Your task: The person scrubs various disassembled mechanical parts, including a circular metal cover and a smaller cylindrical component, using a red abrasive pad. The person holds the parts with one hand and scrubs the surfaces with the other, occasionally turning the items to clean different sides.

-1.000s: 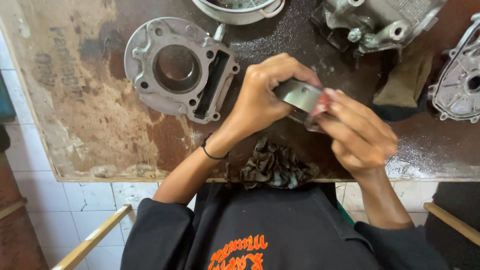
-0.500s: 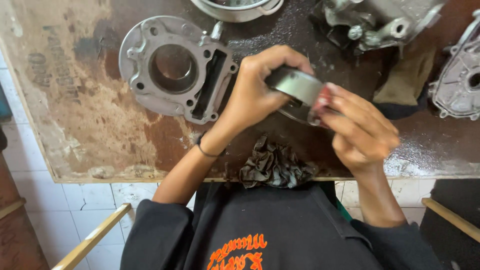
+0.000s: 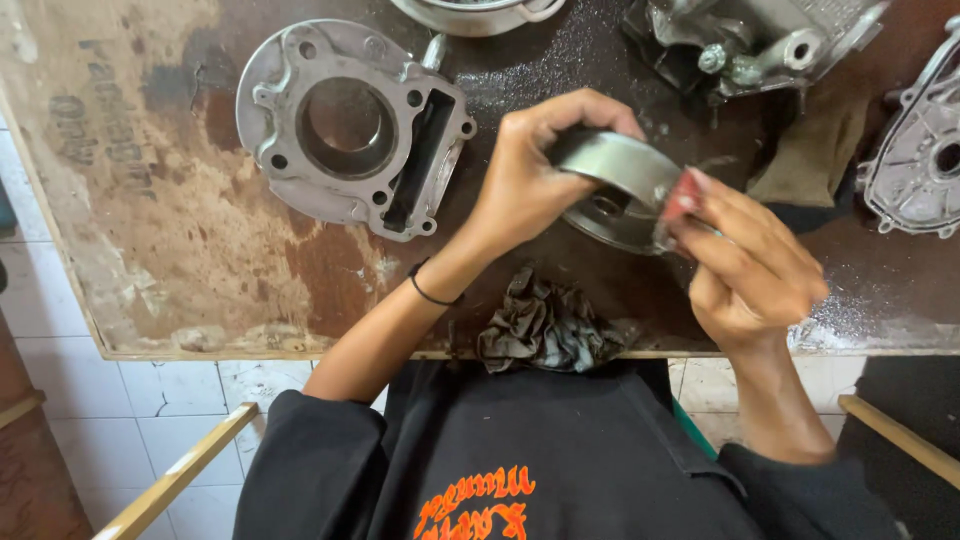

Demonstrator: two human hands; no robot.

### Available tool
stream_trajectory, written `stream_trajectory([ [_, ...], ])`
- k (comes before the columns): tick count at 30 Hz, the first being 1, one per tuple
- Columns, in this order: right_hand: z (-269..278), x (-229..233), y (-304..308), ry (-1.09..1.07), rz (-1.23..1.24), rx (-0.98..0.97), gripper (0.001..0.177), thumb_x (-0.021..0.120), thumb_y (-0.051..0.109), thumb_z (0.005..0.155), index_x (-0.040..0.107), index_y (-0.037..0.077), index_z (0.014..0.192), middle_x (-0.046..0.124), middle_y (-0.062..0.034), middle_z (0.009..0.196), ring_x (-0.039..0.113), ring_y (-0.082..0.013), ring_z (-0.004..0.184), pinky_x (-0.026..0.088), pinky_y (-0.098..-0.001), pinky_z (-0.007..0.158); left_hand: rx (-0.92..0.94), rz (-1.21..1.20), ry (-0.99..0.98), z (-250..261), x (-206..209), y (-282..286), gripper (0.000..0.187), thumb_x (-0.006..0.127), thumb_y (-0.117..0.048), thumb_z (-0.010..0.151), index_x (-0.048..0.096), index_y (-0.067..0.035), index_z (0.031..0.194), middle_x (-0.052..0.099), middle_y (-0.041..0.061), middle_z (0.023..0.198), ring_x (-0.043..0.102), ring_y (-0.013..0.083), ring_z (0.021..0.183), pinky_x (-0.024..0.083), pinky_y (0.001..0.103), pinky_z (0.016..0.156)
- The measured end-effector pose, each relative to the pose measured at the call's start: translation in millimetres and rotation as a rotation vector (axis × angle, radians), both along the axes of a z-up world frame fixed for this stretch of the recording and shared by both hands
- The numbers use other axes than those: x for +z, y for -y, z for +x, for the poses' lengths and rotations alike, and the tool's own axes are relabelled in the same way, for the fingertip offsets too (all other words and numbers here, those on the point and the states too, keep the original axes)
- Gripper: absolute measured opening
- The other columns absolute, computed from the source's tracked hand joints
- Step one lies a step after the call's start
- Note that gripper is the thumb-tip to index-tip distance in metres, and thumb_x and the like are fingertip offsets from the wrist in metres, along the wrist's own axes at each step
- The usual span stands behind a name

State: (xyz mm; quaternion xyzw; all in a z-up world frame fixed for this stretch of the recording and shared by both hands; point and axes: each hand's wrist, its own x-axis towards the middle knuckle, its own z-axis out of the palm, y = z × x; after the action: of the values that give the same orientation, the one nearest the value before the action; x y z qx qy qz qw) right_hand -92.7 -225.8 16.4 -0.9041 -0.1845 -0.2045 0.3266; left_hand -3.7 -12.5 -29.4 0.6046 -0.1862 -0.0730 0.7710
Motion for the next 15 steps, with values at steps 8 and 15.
stream_trajectory([
  [8,-2,7,-11,0.039,-0.055,0.135,0.011,0.072,-0.006,0.09,0.078,0.002,0.093,0.076,-0.0149,0.107,0.076,-0.0355,0.108,0.067,-0.0419,0.093,-0.086,0.64,0.488,2,56,-10,0.036,0.086,-0.006,0.07,0.072,-0.005,0.104,0.075,0.008,0.101,0.073,0.0285,0.098,0.058,0.039,0.084],
  [15,-41,-41,28,0.09,-0.083,0.051,0.008,0.073,-0.001,0.093,0.078,0.005,0.094,0.077,-0.0161,0.109,0.076,-0.0347,0.107,0.068,-0.0392,0.091,0.0,0.489,0.497,10,37,-20,0.022,0.084,-0.008,0.081,0.073,-0.011,0.1,0.076,0.004,0.1,0.075,0.0207,0.092,0.061,0.033,0.08],
])
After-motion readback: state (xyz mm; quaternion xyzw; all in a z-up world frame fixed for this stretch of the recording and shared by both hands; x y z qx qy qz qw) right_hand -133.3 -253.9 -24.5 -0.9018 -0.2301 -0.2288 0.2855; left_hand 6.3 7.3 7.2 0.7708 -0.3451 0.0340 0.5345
